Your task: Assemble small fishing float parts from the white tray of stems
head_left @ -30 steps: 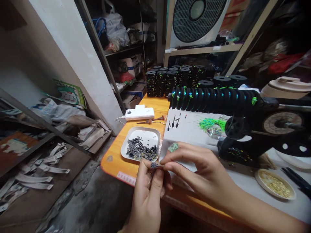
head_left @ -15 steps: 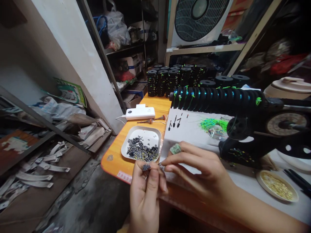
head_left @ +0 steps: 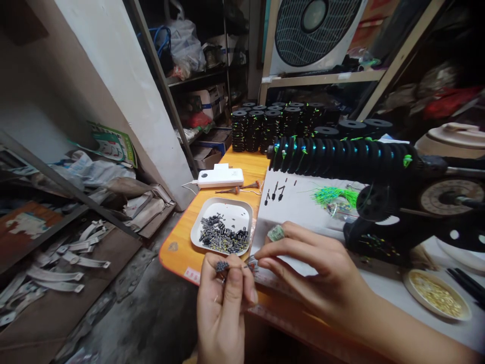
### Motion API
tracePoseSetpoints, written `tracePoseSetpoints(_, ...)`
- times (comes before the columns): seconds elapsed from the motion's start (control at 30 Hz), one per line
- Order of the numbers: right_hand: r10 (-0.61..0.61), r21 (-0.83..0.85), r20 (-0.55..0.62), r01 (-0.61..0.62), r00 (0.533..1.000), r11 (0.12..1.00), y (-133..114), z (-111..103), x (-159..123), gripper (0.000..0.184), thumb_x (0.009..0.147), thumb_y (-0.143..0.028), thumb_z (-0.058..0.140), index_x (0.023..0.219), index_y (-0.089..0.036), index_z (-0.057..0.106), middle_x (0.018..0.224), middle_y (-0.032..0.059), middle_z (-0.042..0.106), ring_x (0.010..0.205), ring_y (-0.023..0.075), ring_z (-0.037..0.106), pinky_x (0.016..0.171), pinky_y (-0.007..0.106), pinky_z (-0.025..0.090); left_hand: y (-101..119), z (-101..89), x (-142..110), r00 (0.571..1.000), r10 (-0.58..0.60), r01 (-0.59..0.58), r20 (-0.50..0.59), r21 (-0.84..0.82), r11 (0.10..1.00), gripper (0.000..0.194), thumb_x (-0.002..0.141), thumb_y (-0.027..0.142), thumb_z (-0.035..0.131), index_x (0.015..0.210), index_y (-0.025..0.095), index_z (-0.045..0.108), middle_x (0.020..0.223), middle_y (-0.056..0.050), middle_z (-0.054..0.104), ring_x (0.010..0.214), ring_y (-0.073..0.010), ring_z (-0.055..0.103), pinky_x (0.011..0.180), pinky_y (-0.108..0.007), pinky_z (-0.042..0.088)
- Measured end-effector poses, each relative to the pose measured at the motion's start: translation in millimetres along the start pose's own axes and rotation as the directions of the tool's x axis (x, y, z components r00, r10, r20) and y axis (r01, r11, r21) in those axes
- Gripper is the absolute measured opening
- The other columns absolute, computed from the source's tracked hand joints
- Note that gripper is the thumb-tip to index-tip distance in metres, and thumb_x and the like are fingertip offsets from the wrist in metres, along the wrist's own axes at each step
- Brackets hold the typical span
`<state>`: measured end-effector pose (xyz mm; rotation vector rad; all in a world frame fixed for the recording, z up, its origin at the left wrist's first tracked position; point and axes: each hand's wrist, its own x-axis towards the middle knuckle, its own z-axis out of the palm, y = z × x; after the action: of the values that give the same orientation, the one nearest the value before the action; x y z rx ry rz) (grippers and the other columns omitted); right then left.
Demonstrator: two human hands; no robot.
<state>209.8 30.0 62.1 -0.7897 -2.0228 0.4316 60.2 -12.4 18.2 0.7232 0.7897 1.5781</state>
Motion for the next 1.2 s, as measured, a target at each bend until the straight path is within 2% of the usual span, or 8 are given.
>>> tracePoseSetpoints(0.43,-0.036,0.08,-0.003,0.036,0.999,0.996,-5,-1,-2,0.015,0.092,-0.012,0.063,0.102,-0.015,0.075,0.065,-0.0003,0.054,0.056,0.0111,0.046,0.048,0.021,0.035,-7,8.7,-3,0.995,-0.057,0.063,-0.082,0.064,0.996,0.023,0.088,0.039,0.071,0.079,0.022,0.059,0.071,0.003,0.057,0.063,-0.0105,0.052,0.059,-0.02,0.044)
tracePoseSetpoints(0.53,-0.085,0.024,0.006,0.085,0.996,0.996,-5,2,-1,0.011,0.094,-0.012,0.06,0.095,-0.013,0.07,0.067,0.0005,0.054,0.058,0.012,0.046,0.05,0.022,0.036,-8,13.8,-1,0.994,0.009,-0.003,-0.108,0.055,0.998,0.02,0.087,0.037,0.074,0.08,0.022,0.062,0.086,0.001,0.058,0.073,-0.0121,0.057,0.064,-0.02,0.048)
tracePoseSetpoints(0.63,-0.116,-0.073,0.026,0.117,0.993,0.99,-6,7,-1,0.012,0.094,-0.011,0.054,0.088,-0.015,0.063,0.072,0.0027,0.054,0.065,0.0147,0.047,0.054,0.024,0.037,-9,16.6,-1,0.98,0.129,-0.126,-0.149,0.027,0.992,0.02,0.084,0.033,0.077,0.077,0.021,0.062,0.102,0.0,0.058,0.067,-0.0076,0.051,0.062,-0.018,0.047)
tracePoseSetpoints(0.83,-0.155,-0.27,0.079,0.17,0.985,0.948,-3,1,-1,0.016,0.096,-0.008,0.045,0.091,-0.017,0.057,0.075,0.0034,0.05,0.067,0.0178,0.043,0.058,0.027,0.037,10,4.4,5,0.974,0.211,-0.218,-0.079,-0.096,0.971,0.016,0.088,0.027,0.073,0.078,0.023,0.061,0.069,0.004,0.053,0.059,-0.0084,0.046,0.054,-0.016,0.041)
tracePoseSetpoints(0.93,-0.162,-0.306,0.074,0.177,0.984,0.935,1,-9,0,0.015,0.097,-0.008,0.044,0.095,-0.018,0.055,0.076,0.0023,0.05,0.066,0.0167,0.044,0.059,0.027,0.037,27,-13.2,15,0.939,0.341,-0.336,-0.047,0.085,0.938,0.013,0.088,0.026,0.073,0.082,0.024,0.061,0.067,0.004,0.056,0.063,-0.0104,0.051,0.06,-0.019,0.044)
tracePoseSetpoints(1.0,-0.155,-0.273,0.1,0.177,0.983,0.945,1,-12,1,0.013,0.098,-0.008,0.045,0.096,-0.018,0.053,0.076,0.0009,0.049,0.064,0.0151,0.044,0.058,0.025,0.037,33,-26.9,22,0.937,0.349,-0.34,0.033,0.317,0.885,0.011,0.09,0.026,0.07,0.084,0.025,0.062,0.07,0.002,0.062,0.08,-0.0164,0.062,0.08,-0.027,0.048)
tracePoseSetpoints(1.07,-0.153,-0.219,0.121,0.177,0.981,0.959,-1,-13,3,0.013,0.097,-0.007,0.046,0.094,-0.018,0.052,0.075,0.0,0.048,0.064,0.0141,0.045,0.058,0.024,0.037,34,-39.1,26,0.962,0.255,-0.268,0.098,0.526,0.807,0.012,0.092,0.027,0.067,0.082,0.024,0.062,0.071,0.0,0.065,0.086,-0.0208,0.064,0.086,-0.032,0.046)
tracePoseSetpoints(1.2,-0.104,-0.166,0.149,0.129,0.983,0.978,-2,-14,5,0.009,0.095,-0.01,0.054,0.09,-0.017,0.055,0.08,0.0012,0.05,0.068,0.0127,0.048,0.059,0.022,0.038,31,-49.5,29,0.982,0.076,-0.186,0.174,0.8,0.571,0.009,0.093,0.025,0.061,0.084,0.023,0.064,0.073,-0.001,0.063,0.068,-0.0203,0.058,0.068,-0.029,0.042)
